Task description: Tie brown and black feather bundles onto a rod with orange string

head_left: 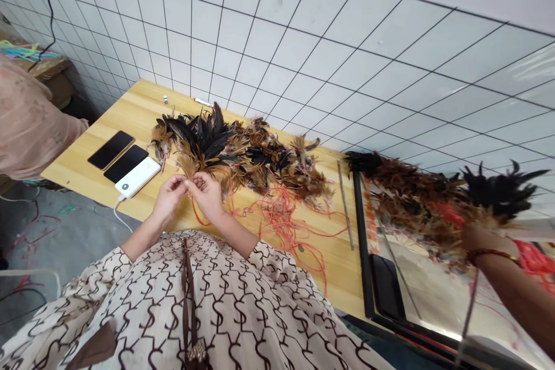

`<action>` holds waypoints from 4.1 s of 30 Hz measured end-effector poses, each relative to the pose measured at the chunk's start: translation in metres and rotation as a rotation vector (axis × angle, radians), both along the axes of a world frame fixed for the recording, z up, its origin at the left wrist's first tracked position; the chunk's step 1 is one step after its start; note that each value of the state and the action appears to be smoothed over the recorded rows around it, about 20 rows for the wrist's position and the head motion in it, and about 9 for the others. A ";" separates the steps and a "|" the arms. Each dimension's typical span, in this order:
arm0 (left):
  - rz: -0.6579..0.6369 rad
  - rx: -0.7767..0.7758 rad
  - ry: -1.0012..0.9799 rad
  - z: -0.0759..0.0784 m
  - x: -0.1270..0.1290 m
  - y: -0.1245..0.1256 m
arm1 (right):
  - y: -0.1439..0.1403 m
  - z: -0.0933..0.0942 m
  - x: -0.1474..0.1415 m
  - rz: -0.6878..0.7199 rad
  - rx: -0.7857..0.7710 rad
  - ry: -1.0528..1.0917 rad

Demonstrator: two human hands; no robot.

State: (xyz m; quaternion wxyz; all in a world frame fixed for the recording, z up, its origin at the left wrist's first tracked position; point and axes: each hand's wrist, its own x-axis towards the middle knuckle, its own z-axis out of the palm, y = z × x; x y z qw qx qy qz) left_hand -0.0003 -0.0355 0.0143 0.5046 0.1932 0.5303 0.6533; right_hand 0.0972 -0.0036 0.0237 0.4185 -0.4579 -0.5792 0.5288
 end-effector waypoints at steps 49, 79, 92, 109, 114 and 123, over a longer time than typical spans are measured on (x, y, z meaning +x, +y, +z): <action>-0.111 -0.170 0.026 0.003 -0.003 0.005 | 0.006 -0.010 0.005 -0.060 -0.286 0.365; -0.174 -0.078 0.429 0.000 0.006 0.002 | 0.006 -0.021 -0.004 -0.191 -0.266 0.236; -0.082 -0.144 0.477 -0.009 -0.013 0.001 | 0.018 -0.028 -0.002 -0.151 -0.190 0.233; -0.071 -0.261 0.357 -0.001 -0.025 0.005 | 0.095 -0.031 0.079 0.164 0.145 -1.441; -0.109 -0.266 0.353 -0.002 -0.025 0.004 | 0.094 -0.036 0.080 0.167 0.127 -1.438; -0.100 -0.286 0.372 -0.014 -0.029 0.005 | 0.099 -0.023 0.090 -0.114 0.018 -0.864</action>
